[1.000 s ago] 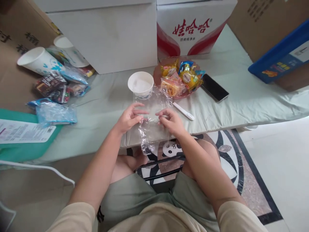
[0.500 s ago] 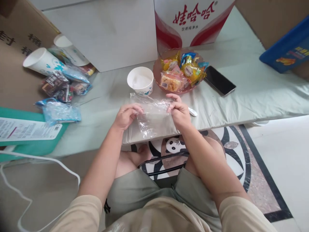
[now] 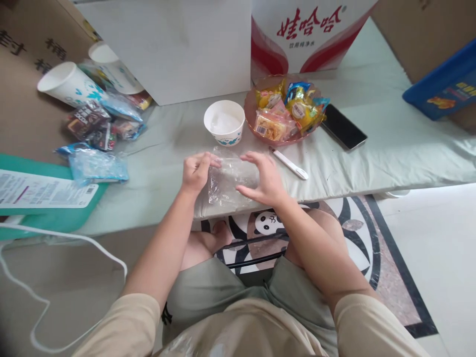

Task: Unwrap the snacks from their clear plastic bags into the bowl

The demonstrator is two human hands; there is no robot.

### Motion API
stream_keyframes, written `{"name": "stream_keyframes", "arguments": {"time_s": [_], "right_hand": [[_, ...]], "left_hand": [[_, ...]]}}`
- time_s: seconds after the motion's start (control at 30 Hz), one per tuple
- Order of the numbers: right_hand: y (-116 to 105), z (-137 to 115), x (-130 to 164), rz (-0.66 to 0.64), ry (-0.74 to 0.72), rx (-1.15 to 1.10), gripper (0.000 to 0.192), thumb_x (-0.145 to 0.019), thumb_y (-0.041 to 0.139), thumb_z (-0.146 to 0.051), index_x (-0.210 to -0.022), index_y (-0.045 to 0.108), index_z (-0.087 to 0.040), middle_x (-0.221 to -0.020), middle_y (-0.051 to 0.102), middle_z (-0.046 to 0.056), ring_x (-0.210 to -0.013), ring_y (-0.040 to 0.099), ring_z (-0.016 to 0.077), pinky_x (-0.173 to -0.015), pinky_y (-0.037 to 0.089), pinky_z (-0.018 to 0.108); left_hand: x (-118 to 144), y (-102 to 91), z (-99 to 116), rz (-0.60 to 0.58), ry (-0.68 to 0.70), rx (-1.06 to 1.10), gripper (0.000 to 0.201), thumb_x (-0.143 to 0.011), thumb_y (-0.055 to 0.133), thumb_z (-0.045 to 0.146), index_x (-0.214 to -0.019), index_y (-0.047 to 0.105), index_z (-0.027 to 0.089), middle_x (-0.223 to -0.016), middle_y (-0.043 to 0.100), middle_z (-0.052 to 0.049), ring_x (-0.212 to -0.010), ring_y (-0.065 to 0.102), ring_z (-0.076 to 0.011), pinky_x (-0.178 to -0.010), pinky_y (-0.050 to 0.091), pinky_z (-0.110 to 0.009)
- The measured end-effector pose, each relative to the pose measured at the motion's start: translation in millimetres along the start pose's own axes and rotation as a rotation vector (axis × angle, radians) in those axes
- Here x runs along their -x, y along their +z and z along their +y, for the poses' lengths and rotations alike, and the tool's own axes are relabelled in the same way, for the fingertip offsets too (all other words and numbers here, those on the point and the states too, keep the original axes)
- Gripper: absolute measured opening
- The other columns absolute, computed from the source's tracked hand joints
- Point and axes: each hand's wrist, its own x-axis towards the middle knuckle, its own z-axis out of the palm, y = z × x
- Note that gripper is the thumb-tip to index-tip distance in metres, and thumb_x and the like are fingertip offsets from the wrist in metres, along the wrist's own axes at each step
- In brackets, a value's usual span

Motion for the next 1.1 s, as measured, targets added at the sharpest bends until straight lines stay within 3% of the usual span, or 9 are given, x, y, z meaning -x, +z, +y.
{"name": "stream_keyframes", "arguments": {"time_s": [0.17,0.33,0.53,0.6,0.7,0.8,0.9,1.0,1.1], "right_hand": [[17,-8,14,-0.104,-0.106,0.248,0.030,-0.087,0.054,-0.017,-0.108,0.066,-0.034,-0.094,0.078,-0.001,-0.118,0.066,0.0261,-0.112,0.034,0.050],[15,-13,26,-0.259,-0.262,0.067,0.063,-0.088,0.056,-0.034,-0.149,0.042,-0.026,-0.092,0.078,0.002,-0.117,0.067,0.0297,-0.112,0.034,0.057],[5,12,11,0.231,0.190,-0.244,0.066,-0.085,0.068,-0.047,-0.143,0.043,-0.029,-0.131,0.063,0.012,-0.119,0.064,0.0270,-0.099,0.052,0.049],[4,15,4,0.127,0.331,-0.440,0.076,-0.077,0.076,-0.052,-0.141,0.043,-0.028,-0.136,0.060,0.013,-0.120,0.064,0.0277,-0.096,0.055,0.046],[5,10,-3,-0.071,0.523,-0.595,0.046,-0.075,0.078,-0.051,-0.109,0.062,-0.024,-0.115,0.071,0.010,-0.105,0.070,0.0253,-0.092,0.056,0.042],[4,2,-7,-0.005,0.669,-0.695,0.033,-0.078,0.073,-0.050,-0.083,0.056,-0.023,-0.093,0.074,0.004,-0.089,0.071,0.0200,-0.084,0.056,0.036],[1,-1,-8,-0.009,0.751,-0.780,0.037,-0.074,0.076,-0.048,-0.094,0.056,-0.024,-0.083,0.072,0.000,-0.070,0.067,0.0150,-0.067,0.054,0.029],[-4,-3,-8,-0.117,0.749,-0.694,0.035,-0.072,0.076,-0.041,-0.096,0.060,-0.022,-0.062,0.062,-0.005,-0.053,0.054,0.0107,-0.051,0.041,0.023],[-7,-6,-7,-0.042,0.728,-0.719,0.035,-0.074,0.071,-0.038,-0.105,0.061,-0.024,-0.051,0.050,-0.010,-0.045,0.043,0.0095,-0.045,0.032,0.021]], "left_hand": [[-4,2.3,-2,0.115,-0.208,0.169,0.047,-0.091,0.062,0.047,-0.053,0.065,0.019,-0.072,0.074,-0.007,-0.077,0.070,-0.0162,-0.078,0.053,-0.030],[-7,-0.4,-3,0.091,-0.426,0.503,0.028,-0.072,0.079,0.039,-0.066,0.063,0.017,-0.074,0.069,-0.002,-0.065,0.063,-0.0114,-0.064,0.052,-0.026],[1,-3.8,14,-0.107,-0.353,0.610,0.037,-0.059,0.083,0.017,-0.080,0.053,0.019,-0.112,0.066,-0.001,-0.092,0.073,-0.0180,-0.069,0.059,-0.026],[4,-5.4,21,-0.160,-0.356,0.684,0.042,-0.060,0.084,0.017,-0.087,0.052,0.023,-0.116,0.066,0.002,-0.093,0.073,-0.0185,-0.070,0.061,-0.028],[6,-6.3,26,-0.238,-0.397,0.777,0.059,-0.061,0.085,0.017,-0.109,0.055,0.033,-0.123,0.067,0.002,-0.097,0.073,-0.0195,-0.075,0.062,-0.031],[6,-2.5,23,-0.387,-0.531,0.668,0.049,-0.065,0.083,0.023,-0.110,0.065,0.025,-0.115,0.073,-0.006,-0.092,0.074,-0.0199,-0.075,0.060,-0.030],[5,2.4,19,-0.409,-0.606,0.470,0.022,-0.069,0.077,0.023,-0.089,0.071,0.015,-0.094,0.076,-0.009,-0.074,0.071,-0.0150,-0.063,0.054,-0.023],[4,2.1,19,-0.342,-0.583,0.487,0.023,-0.071,0.073,0.028,-0.091,0.071,0.016,-0.081,0.076,-0.006,-0.064,0.066,-0.0131,-0.056,0.050,-0.022],[4,-2.6,20,-0.373,-0.562,0.512,0.028,-0.070,0.076,0.030,-0.094,0.070,0.017,-0.060,0.066,0.001,-0.049,0.056,-0.0107,-0.051,0.047,-0.023]]}}
